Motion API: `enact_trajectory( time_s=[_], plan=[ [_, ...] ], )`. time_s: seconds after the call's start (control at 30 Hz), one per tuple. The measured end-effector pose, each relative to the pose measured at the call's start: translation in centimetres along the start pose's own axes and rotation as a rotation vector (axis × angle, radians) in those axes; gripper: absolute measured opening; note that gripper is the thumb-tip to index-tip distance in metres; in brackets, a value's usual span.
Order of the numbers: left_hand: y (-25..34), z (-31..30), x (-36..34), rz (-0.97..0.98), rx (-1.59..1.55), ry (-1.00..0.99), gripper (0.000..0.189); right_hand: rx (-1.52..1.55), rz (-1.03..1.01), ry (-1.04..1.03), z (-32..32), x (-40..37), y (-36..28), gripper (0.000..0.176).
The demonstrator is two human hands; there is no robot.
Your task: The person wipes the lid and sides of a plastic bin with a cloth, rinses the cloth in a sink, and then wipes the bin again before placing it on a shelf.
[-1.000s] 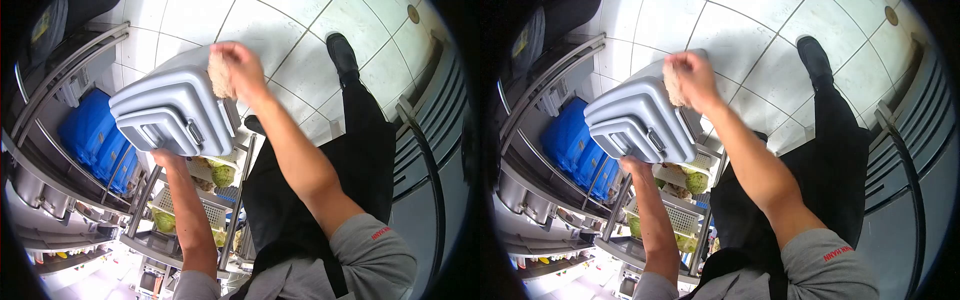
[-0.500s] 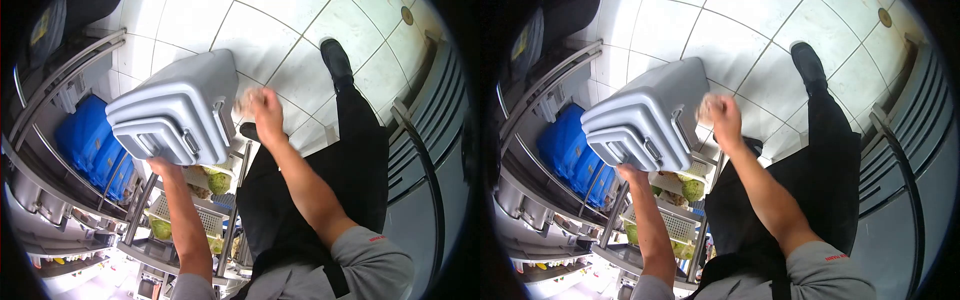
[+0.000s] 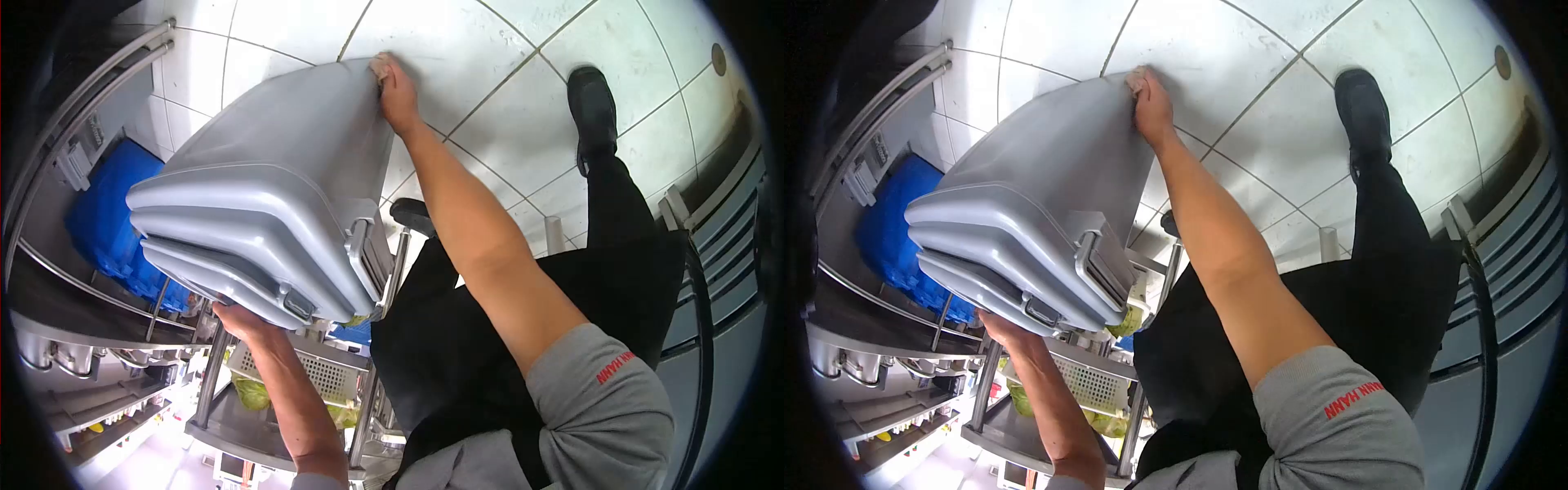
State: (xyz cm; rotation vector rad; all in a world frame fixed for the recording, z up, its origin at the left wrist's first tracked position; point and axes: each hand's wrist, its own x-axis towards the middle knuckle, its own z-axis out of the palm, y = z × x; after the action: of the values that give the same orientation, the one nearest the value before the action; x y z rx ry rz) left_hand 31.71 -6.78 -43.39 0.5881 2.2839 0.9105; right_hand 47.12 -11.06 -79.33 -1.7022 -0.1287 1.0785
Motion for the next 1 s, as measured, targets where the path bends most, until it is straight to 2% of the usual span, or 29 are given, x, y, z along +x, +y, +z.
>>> enact_trajectory(
  time_s=[0.07,0.1,0.13,0.17,0.2,0.23,0.27,0.33,0.4,0.47,0.5,0.53,0.63,0.7,0.8,0.87,0.9,0.97,1.0],
  plan=[
    [0.1,0.5,-0.2,0.015,0.017,0.049,0.058,-0.064,0.089,0.086,0.2,-2.9,3.3,0.033],
    [0.0,0.3,-0.2,0.017,-0.005,0.042,0.059,-0.013,0.235,0.119,0.4,-6.6,3.9,0.034],
    [0.0,0.4,-0.3,0.019,-0.039,0.029,0.06,0.039,0.368,0.155,0.1,-10.4,2.4,0.035],
    [-0.1,0.0,-0.4,-0.004,-0.046,0.014,0.061,-0.001,0.317,0.134,-1.1,-13.0,-0.5,0.037],
    [-0.1,-0.2,-0.1,-0.027,-0.058,-0.01,0.062,-0.041,0.433,0.05,-2.2,-15.5,-2.1,0.038],
    [-0.1,-0.2,0.3,-0.043,-0.076,-0.035,0.063,0.126,0.704,-0.128,-3.8,-17.2,-4.1,0.036],
    [-0.3,-0.8,1.0,-0.026,-0.037,-0.04,0.063,0.135,0.732,-0.222,-5.5,-18.8,-6.6,0.033],
    [-0.3,-1.2,1.4,-0.005,0.031,-0.002,0.063,0.35,0.434,-0.259,-7.0,-20.1,-12.0,0.034],
    [-0.8,-2.5,2.6,-0.039,0.012,0.035,0.064,0.363,0.196,-0.236,-6.9,-18.6,-14.4,0.037],
    [-0.9,-2.0,3.6,-0.033,0.007,0.018,0.064,0.206,0.456,-0.215,-5.4,-14.5,-9.7,0.033],
    [-0.8,-1.8,3.3,-0.045,-0.003,0.006,0.064,0.037,0.441,-0.25,-5.5,-11.2,-9.1,0.028],
    [-0.7,-2.0,2.5,-0.063,-0.002,0.0,0.064,-0.027,-0.007,0.029,-3.6,-9.3,-4.1,0.026],
    [-0.1,-0.7,1.1,-0.061,-0.026,-0.069,0.064,0.195,0.25,-0.021,-4.4,-8.6,-9.6,0.025],
    [-0.9,-2.4,2.9,0.004,0.002,-0.179,0.067,0.437,0.157,-0.233,-6.0,-11.9,-13.7,0.023],
    [-0.2,-0.6,0.7,-0.052,-0.041,-0.148,0.064,0.5,-0.072,-0.365,-6.4,-12.0,-16.3,0.018],
    [0.7,1.6,-1.2,-0.068,-0.096,-0.16,0.062,0.358,0.197,-0.366,-6.1,-9.3,-16.6,0.016],
    [0.1,0.7,0.0,-0.043,-0.062,-0.192,0.064,0.286,0.344,-0.37,-5.8,-8.2,-16.2,0.015],
    [-0.9,-2.8,3.0,-0.004,0.024,-0.249,0.068,0.176,0.26,-0.278,-4.6,-6.5,-12.4,0.016],
    [-0.7,-2.4,2.3,0.042,-0.006,-0.331,0.068,0.124,0.19,-0.229,-4.2,-5.4,-11.7,0.016]
  ],
)
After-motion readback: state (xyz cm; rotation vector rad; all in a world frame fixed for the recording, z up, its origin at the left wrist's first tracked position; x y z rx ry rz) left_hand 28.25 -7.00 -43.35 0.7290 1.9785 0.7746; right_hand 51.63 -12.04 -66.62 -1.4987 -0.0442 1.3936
